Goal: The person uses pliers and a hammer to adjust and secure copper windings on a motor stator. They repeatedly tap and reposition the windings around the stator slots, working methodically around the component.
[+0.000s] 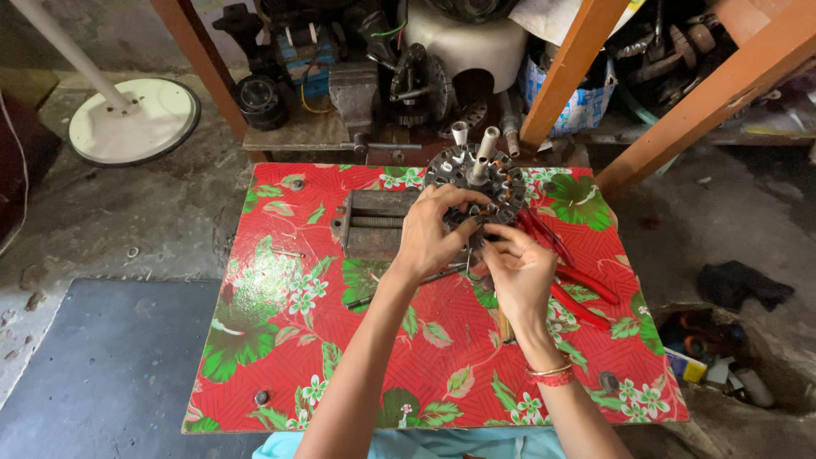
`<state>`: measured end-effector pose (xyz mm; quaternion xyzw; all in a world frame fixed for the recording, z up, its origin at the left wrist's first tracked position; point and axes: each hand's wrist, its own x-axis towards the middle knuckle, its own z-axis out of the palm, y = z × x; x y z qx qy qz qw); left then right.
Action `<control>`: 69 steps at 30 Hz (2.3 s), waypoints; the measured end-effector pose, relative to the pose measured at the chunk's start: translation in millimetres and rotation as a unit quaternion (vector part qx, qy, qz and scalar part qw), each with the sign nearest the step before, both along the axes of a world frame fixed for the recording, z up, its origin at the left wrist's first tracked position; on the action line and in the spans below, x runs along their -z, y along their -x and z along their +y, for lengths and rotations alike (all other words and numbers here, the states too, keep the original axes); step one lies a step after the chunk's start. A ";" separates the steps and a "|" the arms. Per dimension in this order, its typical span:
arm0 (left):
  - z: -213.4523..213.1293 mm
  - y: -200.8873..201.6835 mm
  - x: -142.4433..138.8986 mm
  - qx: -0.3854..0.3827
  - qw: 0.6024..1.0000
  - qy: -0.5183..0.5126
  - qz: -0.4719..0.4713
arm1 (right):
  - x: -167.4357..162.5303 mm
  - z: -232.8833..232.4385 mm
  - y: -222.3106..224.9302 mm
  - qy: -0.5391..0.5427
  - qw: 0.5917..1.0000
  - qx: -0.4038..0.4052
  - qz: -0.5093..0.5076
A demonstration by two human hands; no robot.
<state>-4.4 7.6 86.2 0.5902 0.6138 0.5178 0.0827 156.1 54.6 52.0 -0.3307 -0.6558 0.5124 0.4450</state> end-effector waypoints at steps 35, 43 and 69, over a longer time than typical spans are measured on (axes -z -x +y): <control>15.2 -13.3 33.3 -0.085 0.989 -0.119 -0.031 | 104.8 2.5 13.8 -0.251 0.953 0.154 -0.067; 7.0 -17.2 34.2 -0.080 0.992 -0.090 -0.042 | 94.6 -16.5 12.8 -0.226 0.952 0.187 -0.087; -11.5 -12.8 26.0 -0.050 0.998 -0.046 -0.008 | 54.5 -31.9 -19.6 0.269 0.959 -0.087 0.030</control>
